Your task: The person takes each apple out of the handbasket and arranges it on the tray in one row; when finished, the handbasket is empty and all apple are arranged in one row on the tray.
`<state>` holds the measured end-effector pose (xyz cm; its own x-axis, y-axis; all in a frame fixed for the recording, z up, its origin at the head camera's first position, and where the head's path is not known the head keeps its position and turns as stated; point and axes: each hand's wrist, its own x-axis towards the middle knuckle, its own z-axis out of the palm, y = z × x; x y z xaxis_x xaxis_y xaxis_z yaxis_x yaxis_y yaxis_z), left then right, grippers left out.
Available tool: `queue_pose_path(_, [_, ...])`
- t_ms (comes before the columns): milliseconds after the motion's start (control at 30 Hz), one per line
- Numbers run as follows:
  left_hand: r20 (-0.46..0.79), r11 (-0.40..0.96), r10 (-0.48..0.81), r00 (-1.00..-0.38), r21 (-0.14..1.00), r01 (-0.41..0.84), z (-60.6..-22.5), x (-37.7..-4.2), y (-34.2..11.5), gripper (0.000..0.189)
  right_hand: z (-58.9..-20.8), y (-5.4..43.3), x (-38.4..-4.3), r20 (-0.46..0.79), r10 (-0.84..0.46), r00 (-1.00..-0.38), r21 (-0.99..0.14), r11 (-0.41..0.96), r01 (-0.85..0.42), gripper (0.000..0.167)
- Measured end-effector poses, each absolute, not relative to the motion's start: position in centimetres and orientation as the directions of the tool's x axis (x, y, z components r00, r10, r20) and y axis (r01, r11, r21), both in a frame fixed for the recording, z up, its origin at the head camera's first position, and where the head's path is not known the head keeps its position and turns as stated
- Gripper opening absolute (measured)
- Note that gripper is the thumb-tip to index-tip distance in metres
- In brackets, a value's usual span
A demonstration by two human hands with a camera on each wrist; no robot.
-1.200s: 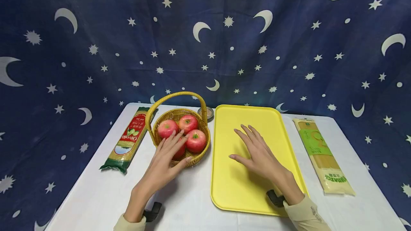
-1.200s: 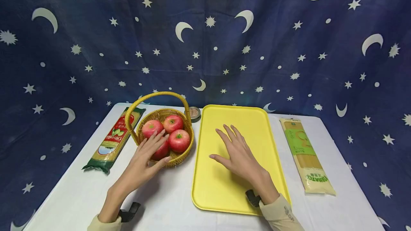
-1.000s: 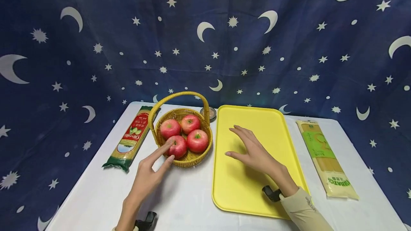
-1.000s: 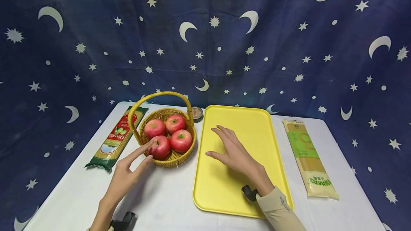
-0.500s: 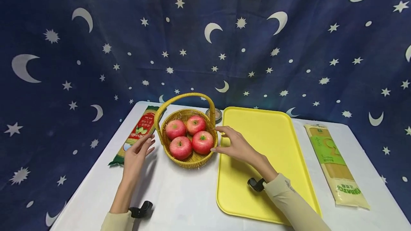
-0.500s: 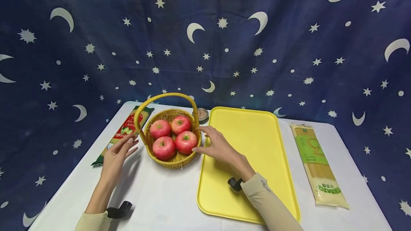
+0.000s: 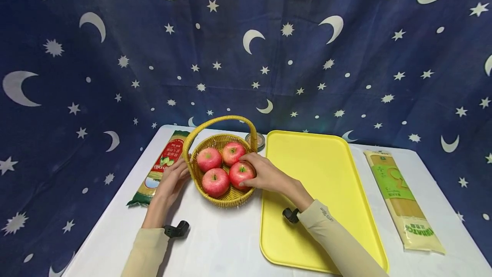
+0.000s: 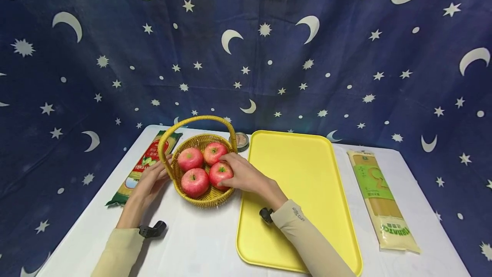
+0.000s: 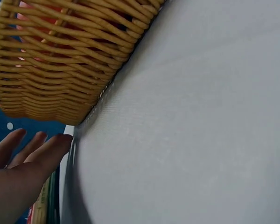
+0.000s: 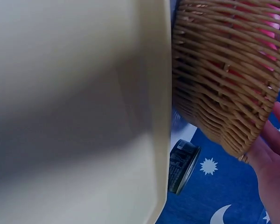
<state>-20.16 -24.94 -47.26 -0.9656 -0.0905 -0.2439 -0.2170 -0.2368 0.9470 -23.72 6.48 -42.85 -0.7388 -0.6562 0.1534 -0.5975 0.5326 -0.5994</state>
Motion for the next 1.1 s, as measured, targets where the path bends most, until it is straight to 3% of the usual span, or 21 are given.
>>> queue_pose_path(367, [-0.247,-0.246,-0.059,-0.967,0.943,-0.225,-47.9,-21.3,-24.3,0.063,-42.7,5.9,-23.9,0.061,-0.697,-0.714,-0.484,0.605,-0.632,0.068])
queue_pose_path(667, [-0.251,-0.257,-0.071,-0.965,0.94,-0.226,-48.3,-21.4,-24.3,0.058,-42.8,5.7,-23.9,0.105,-0.714,-0.692,-0.394,0.609,-0.688,0.066])
queue_pose_path(1100, [-0.254,-0.206,-0.046,-0.966,0.949,-0.239,-48.2,-21.4,-24.5,0.061,-42.7,7.3,-22.3,0.255,-0.629,-0.734,-0.621,0.475,-0.623,0.07])
